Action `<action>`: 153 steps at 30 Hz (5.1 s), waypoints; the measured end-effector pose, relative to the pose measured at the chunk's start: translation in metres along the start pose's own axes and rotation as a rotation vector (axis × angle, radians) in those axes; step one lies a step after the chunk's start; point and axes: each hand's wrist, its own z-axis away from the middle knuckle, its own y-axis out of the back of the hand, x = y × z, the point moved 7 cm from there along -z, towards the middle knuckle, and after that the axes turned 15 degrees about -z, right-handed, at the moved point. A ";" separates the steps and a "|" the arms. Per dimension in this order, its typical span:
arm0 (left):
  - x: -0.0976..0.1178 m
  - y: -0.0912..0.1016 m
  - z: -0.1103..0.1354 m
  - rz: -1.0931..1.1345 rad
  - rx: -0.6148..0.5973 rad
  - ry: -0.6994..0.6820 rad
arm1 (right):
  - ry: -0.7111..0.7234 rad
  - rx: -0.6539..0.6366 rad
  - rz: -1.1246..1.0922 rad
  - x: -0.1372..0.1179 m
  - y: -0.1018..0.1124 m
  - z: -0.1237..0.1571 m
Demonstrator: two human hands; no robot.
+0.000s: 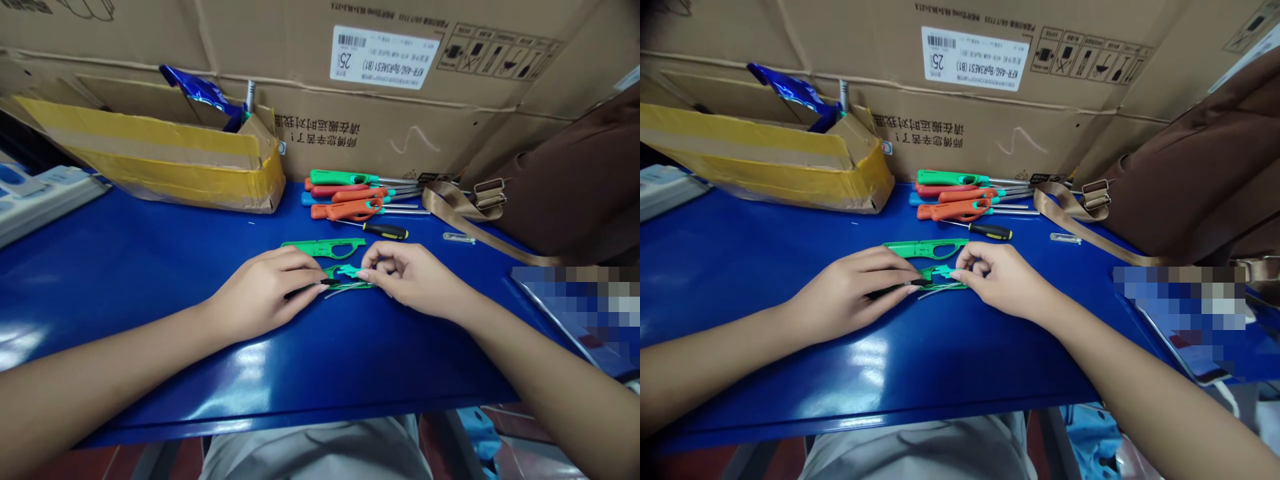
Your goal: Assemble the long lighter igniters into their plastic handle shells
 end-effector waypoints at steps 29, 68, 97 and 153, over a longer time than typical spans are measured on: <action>0.000 -0.004 0.010 -0.025 -0.047 0.005 | 0.093 -0.065 0.154 -0.015 -0.008 0.012; 0.001 -0.005 0.000 0.081 -0.020 0.132 | 0.241 -0.217 0.263 -0.025 -0.018 0.013; 0.002 -0.007 0.000 0.110 0.020 0.145 | 0.330 -0.188 0.184 -0.023 -0.022 0.008; 0.004 -0.007 0.000 0.092 0.012 0.152 | 0.384 -0.142 0.193 -0.024 -0.021 0.011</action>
